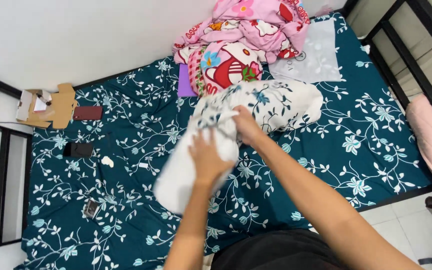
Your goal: Replacing the pillowcase on a pillow and then on a bolster on a bed.
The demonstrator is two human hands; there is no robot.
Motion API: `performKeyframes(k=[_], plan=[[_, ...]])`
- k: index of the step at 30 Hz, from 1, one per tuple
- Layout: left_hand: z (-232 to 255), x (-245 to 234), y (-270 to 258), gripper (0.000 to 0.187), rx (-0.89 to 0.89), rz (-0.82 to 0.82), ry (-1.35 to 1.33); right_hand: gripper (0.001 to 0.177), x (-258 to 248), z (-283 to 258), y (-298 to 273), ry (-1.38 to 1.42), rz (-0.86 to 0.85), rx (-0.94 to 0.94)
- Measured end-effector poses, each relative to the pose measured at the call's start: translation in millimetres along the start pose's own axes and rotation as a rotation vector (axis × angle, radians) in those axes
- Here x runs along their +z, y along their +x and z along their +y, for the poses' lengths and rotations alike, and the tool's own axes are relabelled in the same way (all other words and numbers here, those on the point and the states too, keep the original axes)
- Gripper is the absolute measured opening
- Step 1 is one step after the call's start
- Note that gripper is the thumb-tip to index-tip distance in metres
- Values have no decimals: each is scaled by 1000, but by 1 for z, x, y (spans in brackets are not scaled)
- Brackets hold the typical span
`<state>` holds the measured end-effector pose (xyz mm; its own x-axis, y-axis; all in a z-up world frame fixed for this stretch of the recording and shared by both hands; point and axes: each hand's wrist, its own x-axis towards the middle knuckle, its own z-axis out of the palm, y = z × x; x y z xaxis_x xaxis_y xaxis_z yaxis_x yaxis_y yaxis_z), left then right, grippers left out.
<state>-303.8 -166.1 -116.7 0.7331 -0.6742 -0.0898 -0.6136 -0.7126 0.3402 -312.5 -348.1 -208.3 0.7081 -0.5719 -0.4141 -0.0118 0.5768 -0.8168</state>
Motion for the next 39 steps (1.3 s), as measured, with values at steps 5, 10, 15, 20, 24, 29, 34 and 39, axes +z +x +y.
performKeyframes(k=[5, 10, 15, 20, 24, 29, 34, 39], plan=[[8, 78, 23, 96, 68, 20, 80, 19, -20, 26, -18, -348, -251, -215], [-18, 116, 53, 43, -113, 72, -278, 34, -18, -19, -72, -385, -472, -256], [-37, 132, 98, 36, -291, 53, -84, 53, -36, -2, -94, -1032, -103, -799], [15, 60, 85, 34, -3, 365, -237, 74, -42, 44, -59, -907, 64, -755], [35, 26, 79, 21, 25, 102, -98, 56, -41, 24, -22, -861, 463, -609], [48, -38, 34, 22, 461, 269, -122, 63, -134, 3, 55, -983, 587, -628], [40, -69, 1, 17, 658, 331, -140, 66, -216, -50, 126, -949, 688, -650], [42, -102, -6, 18, 702, 353, -140, 43, -162, -137, 99, -842, 691, -934]])
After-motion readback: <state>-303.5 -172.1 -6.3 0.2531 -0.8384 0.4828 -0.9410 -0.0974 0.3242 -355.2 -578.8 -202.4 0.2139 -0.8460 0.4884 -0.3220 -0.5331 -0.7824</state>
